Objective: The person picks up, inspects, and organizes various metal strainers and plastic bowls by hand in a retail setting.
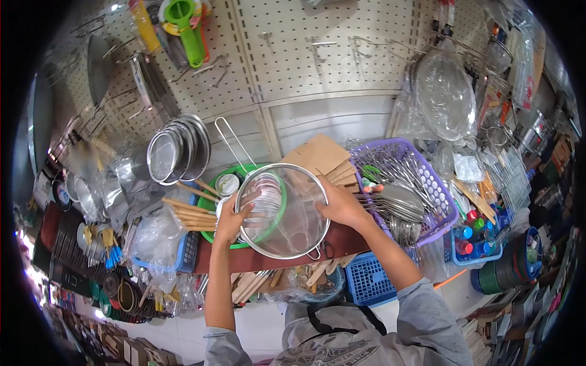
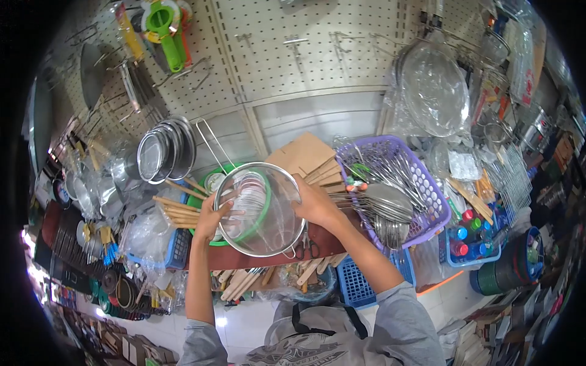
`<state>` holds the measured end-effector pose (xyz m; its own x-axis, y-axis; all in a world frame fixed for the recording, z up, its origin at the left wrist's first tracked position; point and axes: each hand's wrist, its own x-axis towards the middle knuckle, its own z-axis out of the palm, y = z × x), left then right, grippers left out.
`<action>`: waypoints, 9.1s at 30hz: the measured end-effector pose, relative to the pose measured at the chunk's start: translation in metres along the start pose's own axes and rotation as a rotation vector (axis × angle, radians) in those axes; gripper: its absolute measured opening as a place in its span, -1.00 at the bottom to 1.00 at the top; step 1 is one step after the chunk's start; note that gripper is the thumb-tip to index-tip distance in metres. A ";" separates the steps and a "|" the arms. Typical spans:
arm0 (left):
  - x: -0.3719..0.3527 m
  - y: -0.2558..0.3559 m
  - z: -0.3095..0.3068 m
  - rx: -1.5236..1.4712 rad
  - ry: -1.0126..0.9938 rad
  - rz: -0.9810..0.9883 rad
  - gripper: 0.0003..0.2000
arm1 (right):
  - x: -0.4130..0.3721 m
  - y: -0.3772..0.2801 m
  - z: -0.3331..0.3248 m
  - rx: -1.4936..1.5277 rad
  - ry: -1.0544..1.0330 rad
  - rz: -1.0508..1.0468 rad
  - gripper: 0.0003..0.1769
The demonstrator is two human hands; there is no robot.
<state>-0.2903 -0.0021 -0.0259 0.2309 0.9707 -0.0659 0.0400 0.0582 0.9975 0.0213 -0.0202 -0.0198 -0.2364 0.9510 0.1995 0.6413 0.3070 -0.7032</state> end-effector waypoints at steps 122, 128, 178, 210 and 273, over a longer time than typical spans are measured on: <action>0.118 0.176 -0.367 0.796 0.751 0.902 -0.71 | 0.379 -0.365 0.239 0.160 0.123 -0.219 -0.01; 0.117 0.187 -0.368 0.816 0.729 0.883 -0.72 | 0.380 -0.369 0.235 0.283 0.057 -0.182 -0.02; 0.065 0.159 -0.393 1.095 0.429 0.549 -0.80 | 0.374 -0.356 0.238 0.025 0.140 -0.240 -0.03; 0.013 0.111 -0.298 0.524 0.478 0.907 -0.84 | 0.237 -0.328 0.218 0.282 0.086 -0.563 -0.29; 0.151 -0.040 0.301 0.693 -1.109 0.548 -0.57 | -0.143 0.216 -0.109 -0.178 0.335 0.204 -0.45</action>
<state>0.0352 0.0723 -0.0835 0.9914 0.1306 0.0110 0.0843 -0.6990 0.7102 0.2736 -0.0861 -0.1258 0.1391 0.9438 0.2999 0.7731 0.0858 -0.6285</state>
